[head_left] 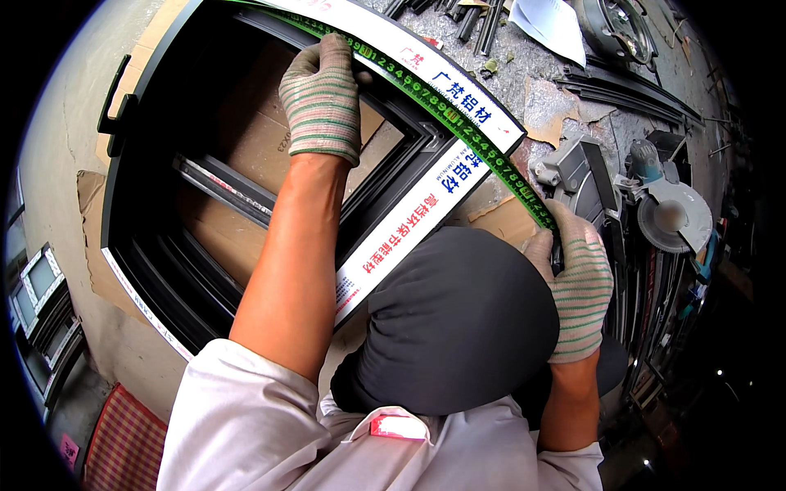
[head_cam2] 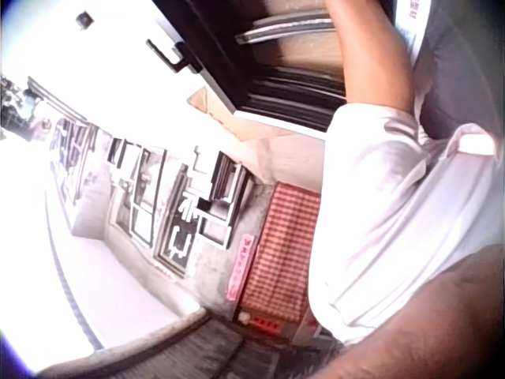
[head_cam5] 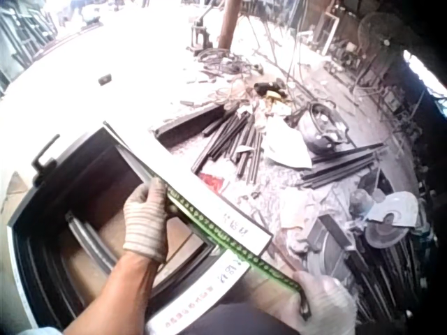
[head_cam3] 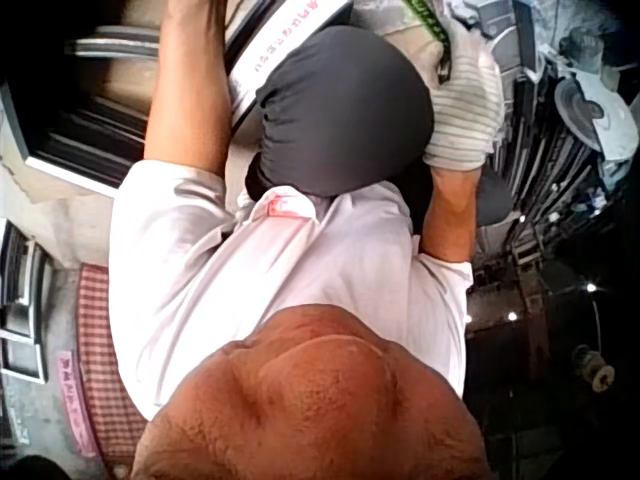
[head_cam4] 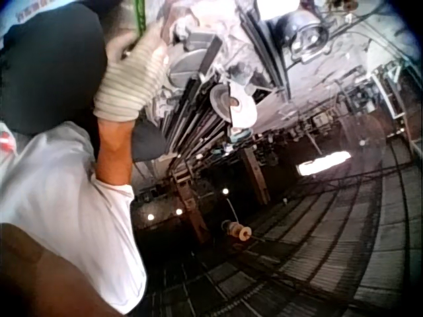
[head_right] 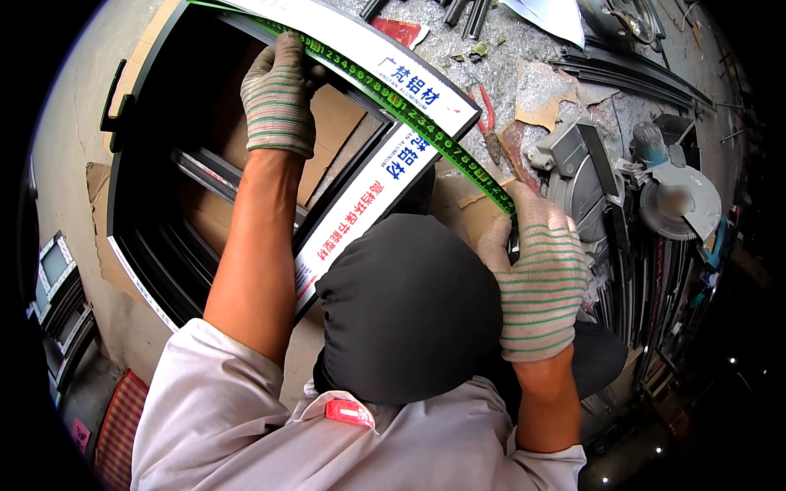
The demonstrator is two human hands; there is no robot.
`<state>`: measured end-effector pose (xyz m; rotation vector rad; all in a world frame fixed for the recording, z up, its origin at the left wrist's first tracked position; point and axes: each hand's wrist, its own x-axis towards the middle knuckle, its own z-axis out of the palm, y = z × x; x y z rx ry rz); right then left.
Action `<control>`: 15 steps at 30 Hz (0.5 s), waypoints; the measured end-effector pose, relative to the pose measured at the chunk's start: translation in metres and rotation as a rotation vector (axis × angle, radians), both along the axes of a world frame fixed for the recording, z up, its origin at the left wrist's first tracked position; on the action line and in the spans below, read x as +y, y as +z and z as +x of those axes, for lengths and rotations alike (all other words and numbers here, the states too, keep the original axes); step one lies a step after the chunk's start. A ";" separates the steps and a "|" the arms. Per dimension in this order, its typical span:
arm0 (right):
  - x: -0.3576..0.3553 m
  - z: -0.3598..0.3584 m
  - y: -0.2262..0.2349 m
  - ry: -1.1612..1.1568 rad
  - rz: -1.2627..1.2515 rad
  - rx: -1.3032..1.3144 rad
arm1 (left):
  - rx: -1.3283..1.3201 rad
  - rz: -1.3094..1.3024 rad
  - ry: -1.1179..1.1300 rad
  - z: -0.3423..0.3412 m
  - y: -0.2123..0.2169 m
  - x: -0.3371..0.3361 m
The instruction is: The person measures a window frame with a tape measure, marks it with a marker, and cuts it using a miter saw. The person repeats this process for multiple frame pieces, placing the cut pieces aside.
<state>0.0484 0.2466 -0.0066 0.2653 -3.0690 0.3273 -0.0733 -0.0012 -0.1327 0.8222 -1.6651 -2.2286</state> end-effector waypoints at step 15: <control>-0.002 0.000 -0.002 -0.015 -0.013 0.003 | 0.006 -0.009 -0.008 0.000 -0.001 0.000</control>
